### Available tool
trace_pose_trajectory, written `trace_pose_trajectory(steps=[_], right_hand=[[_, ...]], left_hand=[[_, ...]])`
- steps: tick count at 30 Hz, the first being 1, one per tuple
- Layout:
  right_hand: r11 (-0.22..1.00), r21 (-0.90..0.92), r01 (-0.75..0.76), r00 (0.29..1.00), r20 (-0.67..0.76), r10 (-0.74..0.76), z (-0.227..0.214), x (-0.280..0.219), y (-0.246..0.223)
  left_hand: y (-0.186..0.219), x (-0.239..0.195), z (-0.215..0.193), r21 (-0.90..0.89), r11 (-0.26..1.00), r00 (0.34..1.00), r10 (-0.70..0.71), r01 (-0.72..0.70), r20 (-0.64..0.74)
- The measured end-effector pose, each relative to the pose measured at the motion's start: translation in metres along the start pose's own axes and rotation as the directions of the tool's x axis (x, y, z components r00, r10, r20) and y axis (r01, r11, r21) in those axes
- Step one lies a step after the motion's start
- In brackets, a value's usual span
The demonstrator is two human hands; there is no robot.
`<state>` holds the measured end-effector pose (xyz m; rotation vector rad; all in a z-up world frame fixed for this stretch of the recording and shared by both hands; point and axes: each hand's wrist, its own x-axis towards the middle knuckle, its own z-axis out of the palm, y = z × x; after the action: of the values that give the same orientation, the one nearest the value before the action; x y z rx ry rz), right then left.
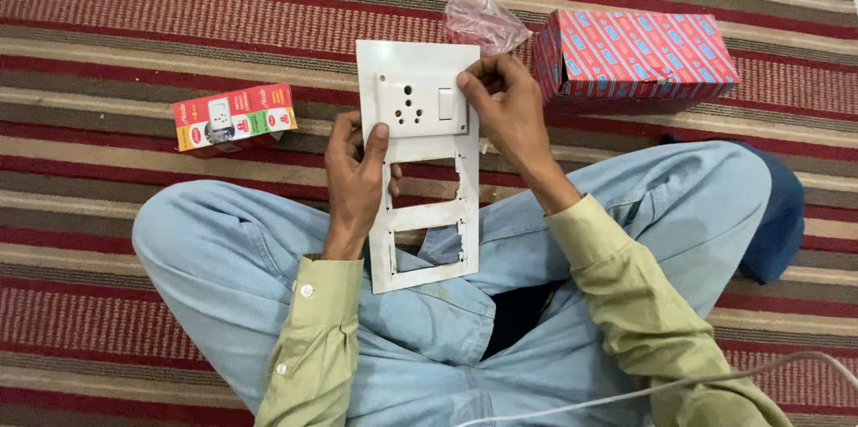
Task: The person assembles an electrical switchboard by fitting individual switches and sockets into a white plastic faceplate and securing them by hand.
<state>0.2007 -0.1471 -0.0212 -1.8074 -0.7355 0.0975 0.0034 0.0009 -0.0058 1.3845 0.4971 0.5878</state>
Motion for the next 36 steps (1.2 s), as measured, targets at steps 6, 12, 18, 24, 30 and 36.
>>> trace_pose_trajectory(steps=[6,12,18,24,30,36], right_hand=[[0.959,0.234,-0.162,0.986,0.069,0.149,-0.001,-0.009,-0.018],[0.772,0.433,-0.465,0.885,0.26,0.386,0.004,-0.011,-0.012],[0.859,0.464,-0.216,0.968,0.22,0.124,-0.006,0.012,-0.03],[0.854,0.483,-0.196,0.978,0.156,0.136,-0.01,0.011,-0.053],[0.972,0.125,0.197,0.98,-0.066,-0.19,-0.017,0.006,-0.073],[0.914,-0.078,0.398,0.897,-0.178,-0.406,-0.02,0.008,-0.079]], left_hand=[[-0.005,0.002,-0.004,-0.013,1.0,0.999,0.001,-0.002,-0.041],[-0.007,0.006,-0.015,0.025,0.998,0.996,0.058,-0.056,-0.064],[0.054,0.036,-0.019,0.168,0.986,1.0,-0.011,0.009,0.012],[0.105,0.061,-0.006,0.508,0.862,0.996,-0.047,0.002,0.076],[0.099,0.041,0.009,0.439,0.842,0.949,0.262,-0.313,0.174],[0.081,0.037,0.015,0.455,0.72,0.852,0.453,-0.524,0.263]])
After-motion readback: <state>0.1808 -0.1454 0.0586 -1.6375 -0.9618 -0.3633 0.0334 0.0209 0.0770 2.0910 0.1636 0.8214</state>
